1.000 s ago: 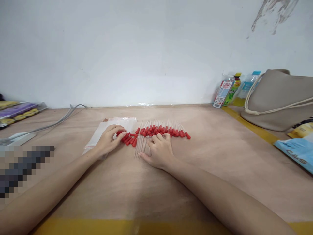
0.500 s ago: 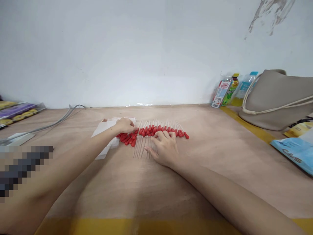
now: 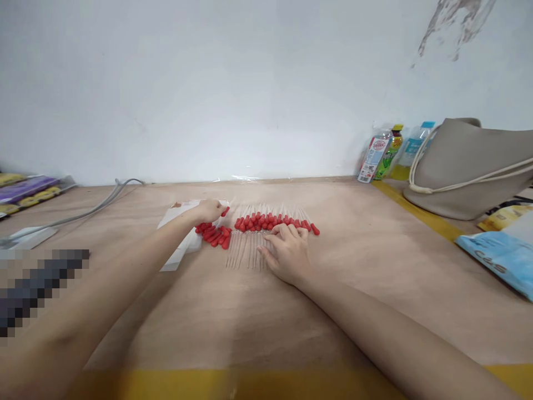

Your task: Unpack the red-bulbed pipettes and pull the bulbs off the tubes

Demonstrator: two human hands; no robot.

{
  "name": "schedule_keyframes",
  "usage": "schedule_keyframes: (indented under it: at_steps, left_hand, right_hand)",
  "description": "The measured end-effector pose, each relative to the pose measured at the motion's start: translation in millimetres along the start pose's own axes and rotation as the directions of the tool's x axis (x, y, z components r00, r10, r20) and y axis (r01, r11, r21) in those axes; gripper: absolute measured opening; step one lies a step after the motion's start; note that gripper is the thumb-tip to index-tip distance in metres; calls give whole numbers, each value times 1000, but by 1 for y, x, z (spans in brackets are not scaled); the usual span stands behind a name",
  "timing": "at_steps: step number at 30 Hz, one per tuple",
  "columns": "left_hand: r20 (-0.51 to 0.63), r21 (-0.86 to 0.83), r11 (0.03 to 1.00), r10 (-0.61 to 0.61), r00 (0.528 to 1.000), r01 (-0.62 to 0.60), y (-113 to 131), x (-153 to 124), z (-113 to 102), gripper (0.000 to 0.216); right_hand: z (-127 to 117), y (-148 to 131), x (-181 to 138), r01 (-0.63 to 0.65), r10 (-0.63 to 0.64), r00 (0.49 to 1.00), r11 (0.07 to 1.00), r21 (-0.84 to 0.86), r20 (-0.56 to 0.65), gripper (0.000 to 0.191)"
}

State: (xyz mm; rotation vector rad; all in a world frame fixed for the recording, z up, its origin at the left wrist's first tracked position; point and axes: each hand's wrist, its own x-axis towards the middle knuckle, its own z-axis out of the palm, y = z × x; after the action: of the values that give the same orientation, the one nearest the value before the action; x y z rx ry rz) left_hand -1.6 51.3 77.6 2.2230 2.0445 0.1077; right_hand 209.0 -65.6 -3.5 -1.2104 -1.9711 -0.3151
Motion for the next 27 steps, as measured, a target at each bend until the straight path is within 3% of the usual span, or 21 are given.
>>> schedule_keyframes:
  at_steps: [3,6,9,12,15,22,27]
  left_hand:
    - [-68,-34,998,53,996,-55,-7,-20,-7,25]
    - [-165,-94,978,170,972,-187,-15,-51,-1,20]
    - [-254,-211,837,451,855,-505,-21,-81,21,17]
    - [-435,-105,751,555,709,-652,-22,-97,48,17]
    - [-522,-44,703,590,617,-710,-17,-101,69,17]
    - [-607,45,663,612,507,-747,-5,-100,76,11]
    - [-594,76,672,624,508,-737,-2,-101,72,13]
  right_hand:
    - [-2,5,0,-12,11,1000,1000,-8,-25,23]
    - [-4,10,1,1,-1,995,1000,4,-97,32]
    - [-7,14,1,48,-41,987,998,42,-157,53]
    - [-8,14,2,137,-129,986,987,78,-106,61]
    - [-7,12,2,241,-241,970,967,85,-7,48]
    - [6,9,3,284,-294,953,950,129,75,25]
    - [15,8,5,313,-331,943,922,229,43,20]
